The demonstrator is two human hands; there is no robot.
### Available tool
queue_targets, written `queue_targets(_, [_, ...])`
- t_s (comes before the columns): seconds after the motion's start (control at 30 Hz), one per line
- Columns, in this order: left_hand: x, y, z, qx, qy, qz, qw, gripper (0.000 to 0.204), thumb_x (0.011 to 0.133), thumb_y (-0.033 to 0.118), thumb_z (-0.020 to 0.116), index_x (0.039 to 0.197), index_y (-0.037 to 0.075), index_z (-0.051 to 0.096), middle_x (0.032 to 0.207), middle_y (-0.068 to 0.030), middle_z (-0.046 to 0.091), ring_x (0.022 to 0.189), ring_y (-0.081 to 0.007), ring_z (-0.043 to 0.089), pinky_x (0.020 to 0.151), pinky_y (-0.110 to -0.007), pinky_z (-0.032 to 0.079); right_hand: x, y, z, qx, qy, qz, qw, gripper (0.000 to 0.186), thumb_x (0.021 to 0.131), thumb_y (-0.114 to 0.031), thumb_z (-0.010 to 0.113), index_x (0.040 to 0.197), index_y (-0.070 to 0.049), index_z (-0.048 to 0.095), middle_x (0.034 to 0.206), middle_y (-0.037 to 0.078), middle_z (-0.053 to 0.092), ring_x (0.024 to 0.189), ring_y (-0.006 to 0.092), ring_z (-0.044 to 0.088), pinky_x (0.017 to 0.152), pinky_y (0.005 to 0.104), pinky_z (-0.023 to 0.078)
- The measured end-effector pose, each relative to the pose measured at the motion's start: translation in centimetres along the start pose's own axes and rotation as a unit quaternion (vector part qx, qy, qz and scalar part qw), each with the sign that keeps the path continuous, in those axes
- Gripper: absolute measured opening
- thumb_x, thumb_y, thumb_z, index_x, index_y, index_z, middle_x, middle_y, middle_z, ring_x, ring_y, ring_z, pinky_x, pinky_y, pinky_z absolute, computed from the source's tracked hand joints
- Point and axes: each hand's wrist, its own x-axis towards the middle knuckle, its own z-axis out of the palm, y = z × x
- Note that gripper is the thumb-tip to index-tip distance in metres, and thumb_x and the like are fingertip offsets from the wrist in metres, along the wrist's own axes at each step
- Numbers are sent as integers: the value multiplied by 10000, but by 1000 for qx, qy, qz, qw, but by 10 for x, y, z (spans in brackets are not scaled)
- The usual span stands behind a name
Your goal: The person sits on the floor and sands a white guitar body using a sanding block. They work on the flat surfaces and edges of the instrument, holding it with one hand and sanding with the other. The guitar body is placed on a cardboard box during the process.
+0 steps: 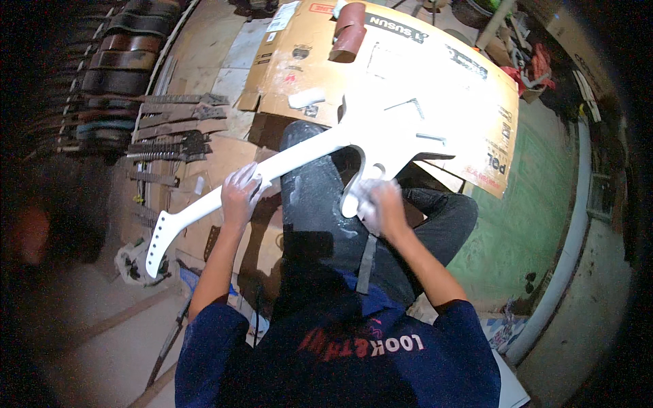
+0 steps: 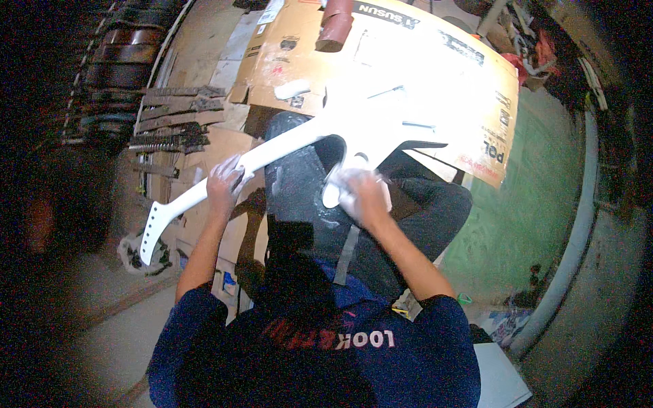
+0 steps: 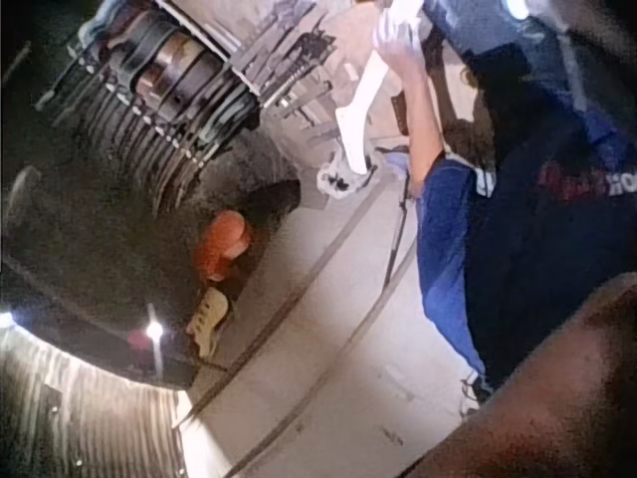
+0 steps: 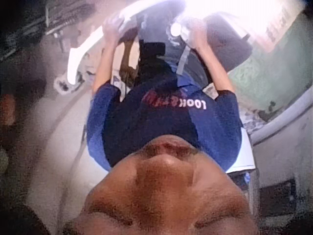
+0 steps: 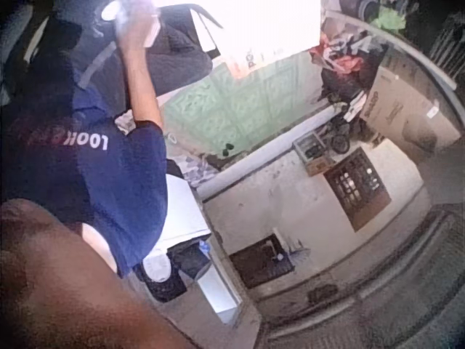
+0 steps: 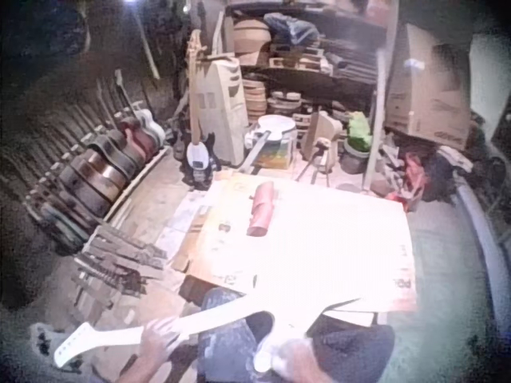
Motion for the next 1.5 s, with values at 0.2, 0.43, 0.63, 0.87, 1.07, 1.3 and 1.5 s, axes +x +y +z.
queue_targets(0.2, [0,3,0,8,14,-2,1000,237,784,209,831,924,45,733,1243,-141,724,1170,-311,670,985,-455,494,19,22,-17,7,58,62,996,396,789,-185,759,1174,-115,697,1053,133,663,957,360,601,838,498,478])
queue_targets(0.43, [26,26,-1,150,-99,-139,974,471,874,468,747,1116,71,670,994,-138,726,945,-333,689,861,-475,516,-20,0,-9,-19,-10,-30,999,506,761,-186,798,1236,-62,673,1142,160,656,1001,351,594,883,467,464])
queue_targets(0.63, [52,23,-6,108,-241,-169,949,498,978,519,590,1089,40,668,984,-191,721,916,-392,702,792,-509,546,-33,-9,3,-4,-20,40,999,425,725,-197,825,1117,-90,701,1111,144,638,1065,348,607,919,480,493])
queue_targets(0.87, [48,10,4,64,-203,-166,963,502,1064,458,438,1061,27,695,953,-253,728,887,-446,705,786,-547,539,-18,14,-2,7,38,74,997,487,689,-228,836,1163,-186,732,1113,119,648,1101,334,606,872,493,518])
queue_targets(1.07, [58,15,0,73,-246,-202,945,524,1068,477,409,1032,50,711,921,-255,724,865,-462,699,766,-567,535,-39,-5,0,18,-78,61,995,392,745,-226,840,1099,-99,728,1046,163,646,1065,375,612,869,478,506])
queue_targets(1.3, [63,21,1,90,-255,-219,937,520,1066,487,404,1059,61,702,903,-254,724,853,-472,697,759,-584,530,-52,-21,6,-27,-53,27,998,377,715,-211,830,1075,-141,743,1106,135,654,1083,373,619,962,510,499])
queue_targets(1.5, [54,11,9,83,-239,-207,945,525,1076,499,383,1089,86,706,895,-260,711,860,-477,688,754,-583,524,-27,20,-5,-12,75,124,989,445,708,-253,851,1088,-67,713,1088,154,681,1045,372,613,910,497,479])
